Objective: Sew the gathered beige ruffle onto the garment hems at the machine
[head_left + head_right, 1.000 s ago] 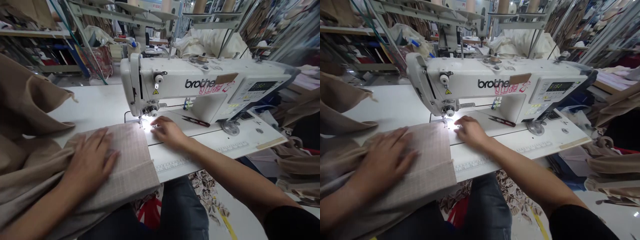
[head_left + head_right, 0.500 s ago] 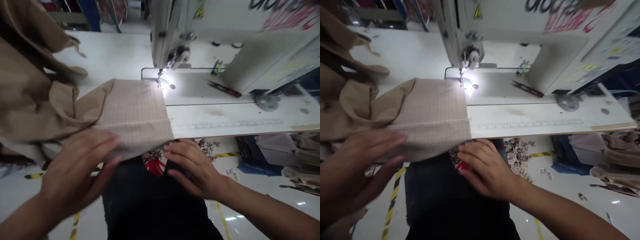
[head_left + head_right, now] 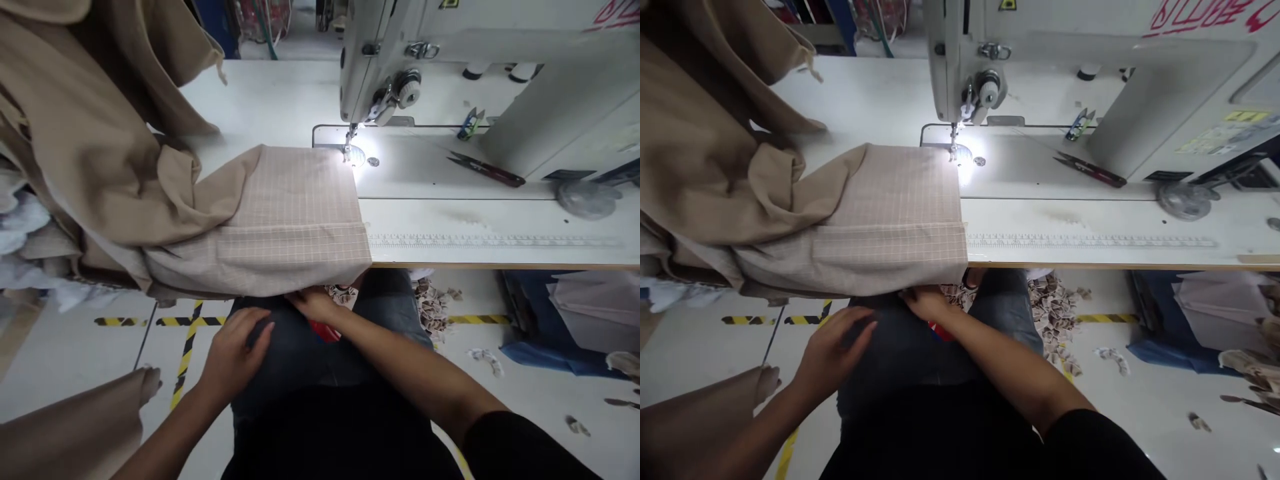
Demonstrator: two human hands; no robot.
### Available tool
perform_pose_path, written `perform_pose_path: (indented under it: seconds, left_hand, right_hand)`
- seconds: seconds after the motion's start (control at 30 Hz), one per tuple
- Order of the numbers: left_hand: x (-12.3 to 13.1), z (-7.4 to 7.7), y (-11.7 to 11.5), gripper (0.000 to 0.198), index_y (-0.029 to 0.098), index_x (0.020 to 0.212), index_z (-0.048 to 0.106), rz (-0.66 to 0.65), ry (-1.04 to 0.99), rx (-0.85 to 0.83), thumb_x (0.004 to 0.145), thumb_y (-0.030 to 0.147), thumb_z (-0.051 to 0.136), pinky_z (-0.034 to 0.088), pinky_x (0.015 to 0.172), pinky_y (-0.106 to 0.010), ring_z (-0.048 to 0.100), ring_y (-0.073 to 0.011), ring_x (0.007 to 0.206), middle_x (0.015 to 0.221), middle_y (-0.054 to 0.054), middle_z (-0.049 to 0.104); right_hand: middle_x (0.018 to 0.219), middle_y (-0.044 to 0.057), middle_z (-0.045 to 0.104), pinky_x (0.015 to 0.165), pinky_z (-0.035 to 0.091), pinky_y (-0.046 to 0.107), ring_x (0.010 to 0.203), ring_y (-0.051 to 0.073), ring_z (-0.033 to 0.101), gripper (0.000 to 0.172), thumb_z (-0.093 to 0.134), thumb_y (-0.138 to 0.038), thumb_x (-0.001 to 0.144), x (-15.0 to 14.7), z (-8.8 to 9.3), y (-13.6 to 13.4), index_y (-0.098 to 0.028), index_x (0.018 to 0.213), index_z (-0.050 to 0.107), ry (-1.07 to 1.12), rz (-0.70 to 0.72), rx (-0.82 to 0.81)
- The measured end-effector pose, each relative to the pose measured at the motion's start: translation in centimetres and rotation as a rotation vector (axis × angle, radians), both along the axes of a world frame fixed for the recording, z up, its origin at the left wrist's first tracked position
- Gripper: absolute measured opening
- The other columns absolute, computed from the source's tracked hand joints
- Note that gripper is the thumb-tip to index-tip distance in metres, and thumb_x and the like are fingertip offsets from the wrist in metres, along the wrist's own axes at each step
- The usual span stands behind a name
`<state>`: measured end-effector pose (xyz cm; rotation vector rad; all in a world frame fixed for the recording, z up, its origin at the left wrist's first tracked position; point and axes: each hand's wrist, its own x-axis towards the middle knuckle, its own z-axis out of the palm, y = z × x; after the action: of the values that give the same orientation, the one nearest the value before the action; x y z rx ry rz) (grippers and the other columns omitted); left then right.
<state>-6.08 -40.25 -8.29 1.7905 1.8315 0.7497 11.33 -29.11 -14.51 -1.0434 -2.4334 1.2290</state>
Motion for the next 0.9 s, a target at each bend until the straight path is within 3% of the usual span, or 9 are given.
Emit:
perform_pose_path:
  seconds: [0.1, 0.17, 0.27, 0.37, 0.47, 0.53, 0.63, 0.77, 0.9]
  left_hand:
    - [0.3, 0.5, 0.5, 0.03, 0.023, 0.111, 0.07, 0.053, -0.109, -0.068, 0.086, 0.038, 0.067, 0.048, 0.109, -0.05, 0.065, -0.0313, 0.118, 0.118, -0.01, 0.073]
    - [0.7, 0.7, 0.7, 0.035, 0.024, 0.115, 0.07, 0.106, -0.208, -0.156, 0.083, 0.04, 0.069, 0.049, 0.109, -0.05, 0.062, -0.0318, 0.123, 0.122, -0.01, 0.071]
    - [1.6, 0.9, 0.1, 0.043, 0.021, 0.113, 0.066, 0.262, -0.384, -0.365, 0.086, 0.053, 0.068, 0.06, 0.087, -0.047, 0.069, -0.032, 0.104, 0.109, -0.012, 0.073]
    - [2.6, 0.9, -0.8, 0.053, 0.017, 0.102, 0.066, 0.333, -0.655, -0.655, 0.086, 0.068, 0.063, 0.063, 0.072, -0.046, 0.076, -0.0316, 0.085, 0.094, -0.015, 0.076]
    - [3.1, 0.9, -1.0, 0.054, 0.017, 0.094, 0.066, 0.347, -0.928, -0.849, 0.082, 0.07, 0.065, 0.063, 0.085, -0.047, 0.077, -0.0322, 0.095, 0.099, -0.018, 0.078]
    - [2.8, 1.0, -0.8, 0.05, 0.018, 0.093, 0.065, 0.368, -1.041, -0.907, 0.079, 0.066, 0.071, 0.061, 0.09, -0.043, 0.076, -0.0301, 0.1, 0.106, -0.017, 0.078]
    - [2.1, 0.9, -1.0, 0.042, 0.018, 0.092, 0.069, 0.402, -1.082, -0.937, 0.077, 0.056, 0.081, 0.06, 0.078, -0.031, 0.075, -0.022, 0.09, 0.1, -0.01, 0.079]
    - [2.2, -0.8, -1.3, 0.036, 0.014, 0.077, 0.072, 0.41, -1.0, -0.996, 0.067, 0.041, 0.094, 0.042, 0.049, -0.02, 0.061, -0.0118, 0.055, 0.063, 0.001, 0.07]
    - [3.0, -2.5, -0.6, 0.032, 0.012, 0.07, 0.072, 0.377, -1.072, -1.017, 0.056, 0.026, 0.097, 0.049, 0.054, -0.024, 0.064, -0.0147, 0.055, 0.063, -0.003, 0.071]
  right_hand:
    - [0.079, -0.001, 0.062, 0.085, 0.051, 0.033, 0.08, 0.016, 0.062, 0.013, 0.063, -0.02, 0.095, 3.1, 2.1, -3.2, -0.02, 0.084, 0.056, 0.076, 0.132, -0.025]
    - [0.075, -0.004, 0.057, 0.075, 0.048, 0.027, 0.071, 0.014, 0.057, 0.017, 0.063, -0.018, 0.092, 5.3, 4.1, -4.9, -0.022, 0.082, 0.049, 0.126, 0.193, -0.049]
    - [0.085, -0.002, 0.06, 0.065, 0.044, 0.024, 0.073, 0.013, 0.056, 0.012, 0.06, -0.016, 0.091, 6.8, 6.9, -7.0, -0.023, 0.087, 0.05, 0.166, 0.235, -0.053]
    - [0.099, 0.002, 0.066, 0.064, 0.044, 0.026, 0.082, 0.017, 0.06, 0.008, 0.061, -0.016, 0.091, 5.6, 8.4, -8.9, -0.022, 0.096, 0.06, 0.075, 0.38, 0.032]
    - [0.099, 0.004, 0.068, 0.065, 0.047, 0.03, 0.08, 0.019, 0.061, 0.008, 0.062, -0.018, 0.094, 3.3, 9.0, -10.7, -0.02, 0.1, 0.067, -0.018, 0.573, 0.125]
    - [0.097, 0.005, 0.069, 0.069, 0.05, 0.032, 0.081, 0.02, 0.061, 0.008, 0.061, -0.018, 0.096, 2.2, 9.2, -11.3, -0.017, 0.099, 0.068, -0.03, 0.63, 0.165]
    - [0.098, 0.006, 0.069, 0.074, 0.052, 0.034, 0.085, 0.021, 0.062, 0.01, 0.059, -0.019, 0.099, 1.7, 9.6, -11.6, -0.016, 0.098, 0.069, -0.036, 0.639, 0.183]
    - [0.097, 0.004, 0.069, 0.072, 0.052, 0.034, 0.083, 0.021, 0.063, 0.011, 0.057, -0.02, 0.102, 1.7, 9.8, -11.8, -0.018, 0.1, 0.068, -0.025, 0.673, 0.185]
    - [0.097, 0.004, 0.069, 0.073, 0.052, 0.034, 0.083, 0.02, 0.063, 0.011, 0.056, -0.018, 0.102, 2.0, 9.7, -12.2, -0.018, 0.1, 0.067, 0.042, 0.665, 0.193]
